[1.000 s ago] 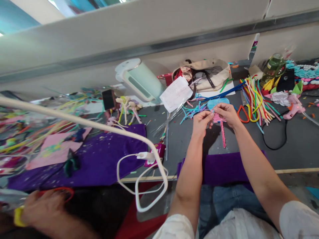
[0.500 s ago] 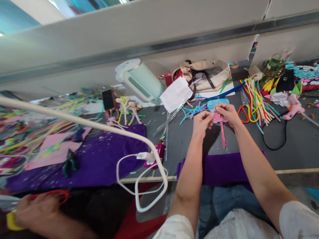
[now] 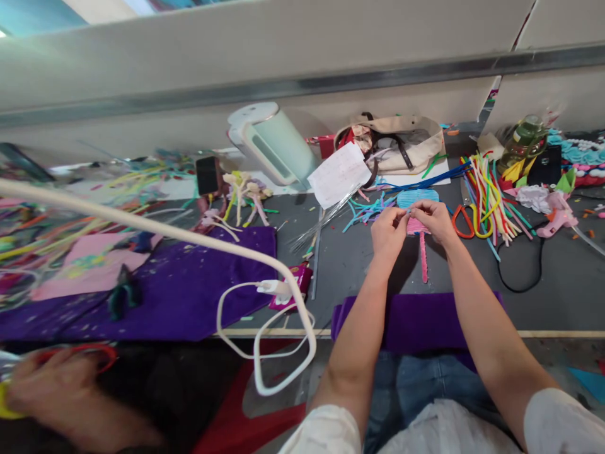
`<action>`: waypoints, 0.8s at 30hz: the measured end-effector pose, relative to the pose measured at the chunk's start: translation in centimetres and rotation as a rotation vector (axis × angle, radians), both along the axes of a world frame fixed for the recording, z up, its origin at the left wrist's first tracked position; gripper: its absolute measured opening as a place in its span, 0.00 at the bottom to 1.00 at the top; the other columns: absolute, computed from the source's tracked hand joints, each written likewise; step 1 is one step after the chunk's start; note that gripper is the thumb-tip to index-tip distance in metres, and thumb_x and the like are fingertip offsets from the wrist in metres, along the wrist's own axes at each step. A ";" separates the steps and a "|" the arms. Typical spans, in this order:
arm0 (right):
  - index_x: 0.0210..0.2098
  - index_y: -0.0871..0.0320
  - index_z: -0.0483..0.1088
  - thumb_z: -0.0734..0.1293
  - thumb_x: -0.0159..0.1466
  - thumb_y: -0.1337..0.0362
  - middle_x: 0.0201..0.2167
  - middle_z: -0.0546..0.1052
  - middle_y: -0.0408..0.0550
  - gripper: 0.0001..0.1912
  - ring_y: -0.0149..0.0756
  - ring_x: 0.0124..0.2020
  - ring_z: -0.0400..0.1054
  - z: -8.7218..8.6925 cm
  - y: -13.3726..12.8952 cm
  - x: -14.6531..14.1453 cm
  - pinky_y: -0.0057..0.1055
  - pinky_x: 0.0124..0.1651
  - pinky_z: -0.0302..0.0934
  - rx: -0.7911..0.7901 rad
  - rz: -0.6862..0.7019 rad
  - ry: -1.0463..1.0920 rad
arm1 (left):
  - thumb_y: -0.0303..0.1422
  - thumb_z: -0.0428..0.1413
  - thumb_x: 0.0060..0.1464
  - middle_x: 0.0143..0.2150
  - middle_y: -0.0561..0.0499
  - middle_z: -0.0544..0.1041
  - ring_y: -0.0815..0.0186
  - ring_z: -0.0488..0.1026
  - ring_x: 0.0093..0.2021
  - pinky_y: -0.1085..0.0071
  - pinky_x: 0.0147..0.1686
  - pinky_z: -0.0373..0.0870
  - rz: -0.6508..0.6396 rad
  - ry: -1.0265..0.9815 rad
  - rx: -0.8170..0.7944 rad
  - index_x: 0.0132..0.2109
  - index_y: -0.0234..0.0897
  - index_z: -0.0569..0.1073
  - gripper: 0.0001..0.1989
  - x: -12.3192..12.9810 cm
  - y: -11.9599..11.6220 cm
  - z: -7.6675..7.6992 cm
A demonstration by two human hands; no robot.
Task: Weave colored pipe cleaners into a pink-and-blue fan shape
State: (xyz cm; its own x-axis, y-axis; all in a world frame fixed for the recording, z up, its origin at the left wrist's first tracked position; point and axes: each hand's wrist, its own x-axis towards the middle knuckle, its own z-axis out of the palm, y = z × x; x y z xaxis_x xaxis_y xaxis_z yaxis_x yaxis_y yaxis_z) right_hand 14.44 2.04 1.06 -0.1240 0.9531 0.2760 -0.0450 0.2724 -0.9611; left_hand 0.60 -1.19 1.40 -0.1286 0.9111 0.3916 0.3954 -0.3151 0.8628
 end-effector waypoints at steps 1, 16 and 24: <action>0.25 0.58 0.73 0.68 0.56 0.60 0.26 0.74 0.43 0.08 0.31 0.30 0.64 0.1 0.0 0.0 0.30 0.37 0.57 0.005 0.001 -0.016 | 0.36 0.59 0.54 0.31 0.51 0.74 0.67 0.70 0.30 0.73 0.31 0.63 -0.005 0.010 0.014 0.32 0.38 0.76 0.06 0.0 0.0 0.0; 0.25 0.58 0.71 0.68 0.57 0.60 0.25 0.72 0.41 0.08 0.29 0.28 0.62 0.8 -0.4 -0.1 0.28 0.32 0.56 0.030 0.097 0.013 | 0.36 0.68 0.36 0.20 0.55 0.71 0.77 0.61 0.13 0.78 0.12 0.52 -0.366 -0.720 -0.528 0.27 0.32 0.71 0.16 -1.5 0.7 1.3; 0.30 0.57 0.74 0.70 0.57 0.54 0.23 0.71 0.40 0.12 0.25 0.21 0.57 1.1 -0.4 -0.2 0.26 0.25 0.53 -0.048 0.128 0.048 | 0.29 0.68 0.38 0.20 0.56 0.70 0.80 0.59 0.13 0.83 0.11 0.49 -0.498 -0.952 -0.659 0.29 0.30 0.71 0.13 -1.9 1.0 1.5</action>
State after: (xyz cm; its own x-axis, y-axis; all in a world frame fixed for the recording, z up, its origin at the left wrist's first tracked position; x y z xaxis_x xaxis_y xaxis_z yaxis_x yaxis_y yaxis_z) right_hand 14.25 1.66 2.11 -0.2335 0.9426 0.2385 -0.1227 0.2148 -0.9689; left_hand -1.27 -0.19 2.95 0.3034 0.9285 -0.2142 -0.5057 0.3474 0.7897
